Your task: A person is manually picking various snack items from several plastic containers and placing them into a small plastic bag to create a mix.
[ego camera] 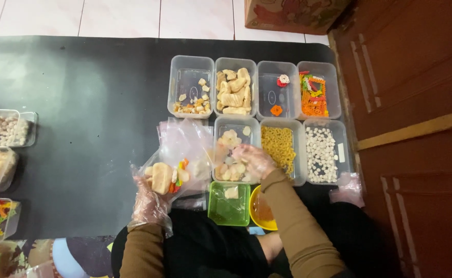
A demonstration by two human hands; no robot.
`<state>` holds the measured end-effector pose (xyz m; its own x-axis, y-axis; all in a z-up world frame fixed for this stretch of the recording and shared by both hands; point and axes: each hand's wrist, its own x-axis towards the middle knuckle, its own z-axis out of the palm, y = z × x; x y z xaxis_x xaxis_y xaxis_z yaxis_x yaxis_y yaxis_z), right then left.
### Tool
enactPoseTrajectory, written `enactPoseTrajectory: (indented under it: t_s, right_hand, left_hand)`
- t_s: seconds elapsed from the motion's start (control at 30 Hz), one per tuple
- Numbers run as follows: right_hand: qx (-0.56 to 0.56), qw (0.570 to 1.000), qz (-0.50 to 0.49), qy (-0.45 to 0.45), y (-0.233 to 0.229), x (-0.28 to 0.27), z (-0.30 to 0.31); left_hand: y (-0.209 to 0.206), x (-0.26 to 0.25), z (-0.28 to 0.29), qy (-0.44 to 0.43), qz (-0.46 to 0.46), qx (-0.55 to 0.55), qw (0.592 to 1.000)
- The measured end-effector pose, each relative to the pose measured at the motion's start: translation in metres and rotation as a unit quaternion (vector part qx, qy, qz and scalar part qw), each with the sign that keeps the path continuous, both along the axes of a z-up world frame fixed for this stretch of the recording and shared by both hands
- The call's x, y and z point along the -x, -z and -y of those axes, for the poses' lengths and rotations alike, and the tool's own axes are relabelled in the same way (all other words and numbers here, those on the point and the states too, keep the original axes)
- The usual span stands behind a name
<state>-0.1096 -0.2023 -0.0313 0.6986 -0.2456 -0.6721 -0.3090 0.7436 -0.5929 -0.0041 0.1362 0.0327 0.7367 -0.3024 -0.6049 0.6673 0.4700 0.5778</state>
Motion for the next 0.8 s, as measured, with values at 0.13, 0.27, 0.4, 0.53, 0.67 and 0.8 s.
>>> enactPoseTrajectory:
  t_s: [0.13, 0.27, 0.4, 0.53, 0.67, 0.8]
  right_hand:
    - [-0.048, 0.999, 0.004, 0.021, 0.002, 0.011, 0.015]
    - [-0.158, 0.986, 0.040, 0.040, -0.004, 0.011, 0.021]
    - [-0.213, 0.971, 0.104, 0.022, -0.007, 0.015, 0.038]
    - [-0.133, 0.982, 0.135, 0.018, -0.063, 0.015, 0.023]
    - [0.089, 0.991, 0.097, -0.031, -0.106, -0.003, 0.013]
    - [0.113, 0.982, 0.122, -0.094, -0.121, -0.027, -0.005]
  left_hand:
    - [-0.028, 0.004, 0.011, -0.015, -0.006, -0.009, 1.000]
    - [0.026, -0.003, 0.019, -0.105, -0.028, -0.122, 0.987]
    - [0.022, -0.012, 0.012, -0.082, -0.109, -0.122, 0.983]
    - [-0.017, 0.002, 0.009, 0.017, -0.006, -0.032, 0.999]
    - [-0.113, 0.040, 0.050, -0.023, 0.166, -0.055, 0.984]
    - [-0.044, 0.013, 0.033, -0.054, -0.023, -0.154, 0.986]
